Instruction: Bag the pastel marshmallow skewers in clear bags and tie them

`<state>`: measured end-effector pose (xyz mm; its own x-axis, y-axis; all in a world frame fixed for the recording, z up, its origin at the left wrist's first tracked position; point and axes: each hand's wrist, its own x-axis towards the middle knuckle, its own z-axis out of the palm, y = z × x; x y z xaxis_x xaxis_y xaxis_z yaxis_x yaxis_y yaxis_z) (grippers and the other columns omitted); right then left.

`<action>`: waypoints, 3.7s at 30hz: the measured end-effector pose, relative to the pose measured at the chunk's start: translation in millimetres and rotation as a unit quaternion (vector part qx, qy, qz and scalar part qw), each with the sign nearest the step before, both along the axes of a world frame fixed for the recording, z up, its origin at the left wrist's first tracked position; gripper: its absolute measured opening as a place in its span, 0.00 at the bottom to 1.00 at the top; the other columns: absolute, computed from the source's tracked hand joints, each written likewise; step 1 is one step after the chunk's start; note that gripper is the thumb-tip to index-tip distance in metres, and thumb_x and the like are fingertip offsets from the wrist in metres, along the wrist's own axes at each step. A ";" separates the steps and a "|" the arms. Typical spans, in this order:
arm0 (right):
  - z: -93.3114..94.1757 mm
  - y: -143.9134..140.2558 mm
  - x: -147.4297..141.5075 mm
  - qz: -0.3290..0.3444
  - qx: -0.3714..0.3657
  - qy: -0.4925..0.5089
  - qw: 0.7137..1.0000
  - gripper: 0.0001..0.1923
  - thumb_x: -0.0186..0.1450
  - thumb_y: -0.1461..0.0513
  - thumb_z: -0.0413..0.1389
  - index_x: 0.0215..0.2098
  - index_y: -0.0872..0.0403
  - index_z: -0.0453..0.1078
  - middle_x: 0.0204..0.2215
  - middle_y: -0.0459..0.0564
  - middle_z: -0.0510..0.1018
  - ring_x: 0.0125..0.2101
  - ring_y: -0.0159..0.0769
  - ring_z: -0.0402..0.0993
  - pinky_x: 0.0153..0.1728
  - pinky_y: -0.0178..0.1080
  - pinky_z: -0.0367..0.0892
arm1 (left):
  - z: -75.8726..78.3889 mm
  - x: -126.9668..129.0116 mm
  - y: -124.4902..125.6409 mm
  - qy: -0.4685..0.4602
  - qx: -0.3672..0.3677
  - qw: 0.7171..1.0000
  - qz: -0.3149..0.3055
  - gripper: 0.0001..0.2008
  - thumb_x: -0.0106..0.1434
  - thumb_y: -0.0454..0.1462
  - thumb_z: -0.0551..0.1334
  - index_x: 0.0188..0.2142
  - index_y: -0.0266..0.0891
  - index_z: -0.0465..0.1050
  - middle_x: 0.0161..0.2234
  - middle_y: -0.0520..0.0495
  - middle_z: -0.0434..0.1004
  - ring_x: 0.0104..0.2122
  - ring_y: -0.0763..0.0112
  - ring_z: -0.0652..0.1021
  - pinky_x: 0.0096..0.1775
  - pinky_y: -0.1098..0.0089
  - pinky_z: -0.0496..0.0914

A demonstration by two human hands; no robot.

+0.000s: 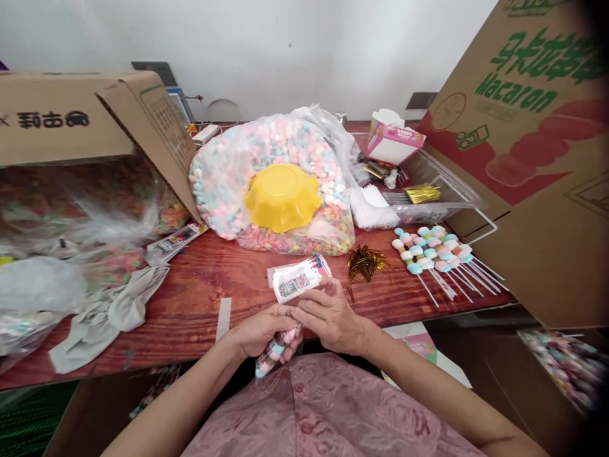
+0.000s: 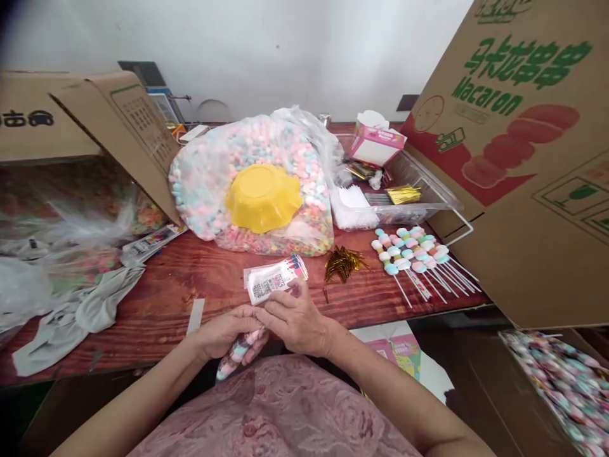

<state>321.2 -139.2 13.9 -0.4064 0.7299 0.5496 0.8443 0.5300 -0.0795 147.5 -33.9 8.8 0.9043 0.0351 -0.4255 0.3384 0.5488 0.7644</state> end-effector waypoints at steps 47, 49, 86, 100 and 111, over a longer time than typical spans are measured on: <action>-22.0 -19.1 26.2 -0.122 -0.353 0.602 0.706 0.09 0.58 0.56 0.60 0.28 0.54 0.75 0.22 0.45 0.76 0.23 0.32 0.70 0.27 0.35 0.64 | 16.5 41.9 -21.5 0.011 0.075 0.979 0.191 0.15 0.53 0.46 0.64 0.24 0.35 0.70 0.17 0.56 0.64 0.10 0.84 0.61 0.10 0.80 0.53; -15.9 -23.8 28.2 -0.141 -0.317 0.526 0.776 0.08 0.61 0.59 0.58 0.26 0.53 0.74 0.22 0.45 0.75 0.24 0.33 0.70 0.28 0.36 0.64 | 16.9 39.4 -22.5 0.026 0.098 0.976 0.191 0.15 0.55 0.46 0.63 0.24 0.35 0.69 0.19 0.57 0.64 0.10 0.84 0.62 0.10 0.80 0.54; -15.6 -19.1 22.1 0.017 -0.386 0.450 0.805 0.11 0.67 0.57 0.52 0.30 0.54 0.66 0.25 0.46 0.70 0.26 0.31 0.63 0.27 0.35 0.61 | 18.3 29.2 -10.4 0.001 0.239 0.971 0.015 0.13 0.59 0.41 0.59 0.22 0.36 0.68 0.18 0.56 0.64 0.14 0.81 0.61 0.17 0.76 0.54; 18.3 -20.7 14.2 0.197 -0.016 0.055 0.979 0.11 0.69 0.68 0.48 0.41 0.56 0.72 0.27 0.50 0.75 0.32 0.36 0.68 0.35 0.41 0.68 | 29.8 24.5 -3.2 0.066 -0.047 0.978 -0.191 0.04 0.42 0.35 0.69 0.18 0.37 0.78 0.19 0.46 0.77 0.16 0.70 0.73 0.16 0.72 0.68; 29.6 -13.9 3.7 0.095 -0.040 -0.011 0.995 0.12 0.67 0.69 0.46 0.30 0.53 0.68 0.24 0.48 0.71 0.26 0.35 0.63 0.33 0.41 0.61 | 63.8 16.5 52.9 -0.003 0.324 0.929 -0.180 0.12 0.47 0.45 0.72 0.23 0.38 0.78 0.21 0.48 0.75 0.22 0.69 0.73 0.24 0.71 0.65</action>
